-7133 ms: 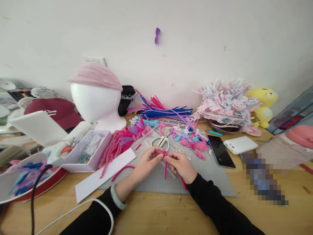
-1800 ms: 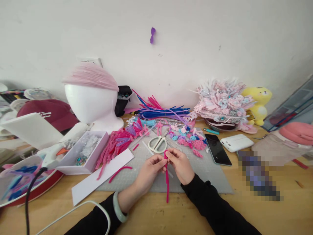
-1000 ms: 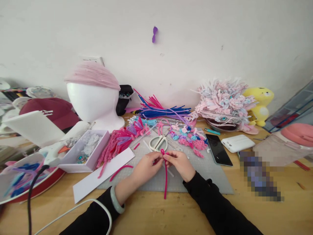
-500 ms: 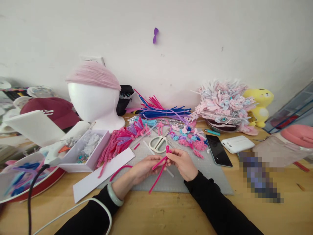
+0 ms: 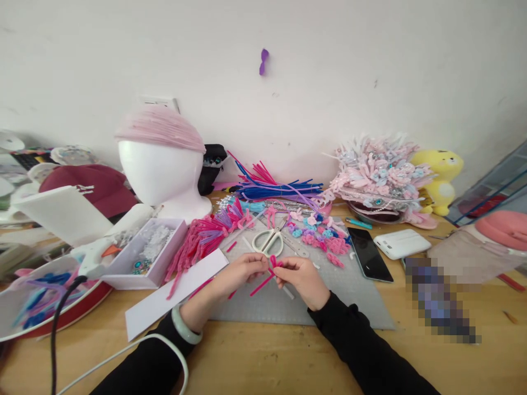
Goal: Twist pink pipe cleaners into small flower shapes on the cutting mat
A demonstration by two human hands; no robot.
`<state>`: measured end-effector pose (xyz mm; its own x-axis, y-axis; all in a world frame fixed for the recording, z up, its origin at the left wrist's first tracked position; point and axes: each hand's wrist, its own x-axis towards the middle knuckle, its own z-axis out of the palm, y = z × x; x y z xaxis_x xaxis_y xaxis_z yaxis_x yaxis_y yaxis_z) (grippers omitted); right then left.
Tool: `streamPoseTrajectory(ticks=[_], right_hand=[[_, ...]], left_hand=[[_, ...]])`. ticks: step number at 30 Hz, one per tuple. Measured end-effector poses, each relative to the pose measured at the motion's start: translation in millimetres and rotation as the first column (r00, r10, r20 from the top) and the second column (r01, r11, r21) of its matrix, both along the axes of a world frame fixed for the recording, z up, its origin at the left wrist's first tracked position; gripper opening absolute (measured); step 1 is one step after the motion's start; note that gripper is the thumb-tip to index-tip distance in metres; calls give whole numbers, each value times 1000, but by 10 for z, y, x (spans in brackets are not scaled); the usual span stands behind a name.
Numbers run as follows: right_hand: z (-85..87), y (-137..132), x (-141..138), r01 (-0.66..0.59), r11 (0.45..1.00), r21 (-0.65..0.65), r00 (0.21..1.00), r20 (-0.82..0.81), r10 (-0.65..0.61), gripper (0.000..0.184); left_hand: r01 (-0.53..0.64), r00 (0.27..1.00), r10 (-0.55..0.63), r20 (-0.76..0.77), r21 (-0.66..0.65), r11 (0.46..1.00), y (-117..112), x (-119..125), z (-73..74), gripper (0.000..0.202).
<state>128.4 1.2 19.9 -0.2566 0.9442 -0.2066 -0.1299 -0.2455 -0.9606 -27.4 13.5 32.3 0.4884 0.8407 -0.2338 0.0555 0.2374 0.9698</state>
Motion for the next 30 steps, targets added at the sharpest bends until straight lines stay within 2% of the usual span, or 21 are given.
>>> streamPoseTrajectory(ticks=[4, 7, 13, 18, 21, 24, 28, 30], right_hand=[[-20, 16, 11, 7, 1000, 4, 1000, -4, -7, 11], [-28, 24, 25, -6, 1000, 1, 1000, -3, 6, 12], [-36, 25, 53, -32, 999, 17, 999, -8, 32, 15], [-34, 33, 77, -16, 999, 41, 1000, -23, 17, 18], [-16, 26, 70, -19, 997, 69, 1000, -12, 20, 18], [3, 10, 43, -6, 991, 130, 999, 42, 0, 17], [-3, -7, -7, 48, 985, 166, 994, 89, -64, 16], [-26, -13, -26, 77, 984, 161, 992, 83, -92, 16]], left_hand=[[-67, 993, 81, 87, -150, 986, -7, 44, -49, 19], [-73, 981, 110, 162, -223, 972, -7, 61, -78, 13], [-69, 920, 123, 372, -155, 986, -61, 121, -86, 7], [-146, 896, 210, 391, -186, 972, -107, 158, -160, 6], [-138, 873, 226, 433, -225, 965, -121, 191, -227, 7], [-112, 818, 240, 524, -264, 958, -140, 258, -273, 6], [-153, 704, 359, 612, -363, 919, -169, 351, -300, 7], [-164, 671, 399, 625, -399, 902, -181, 377, -310, 11]])
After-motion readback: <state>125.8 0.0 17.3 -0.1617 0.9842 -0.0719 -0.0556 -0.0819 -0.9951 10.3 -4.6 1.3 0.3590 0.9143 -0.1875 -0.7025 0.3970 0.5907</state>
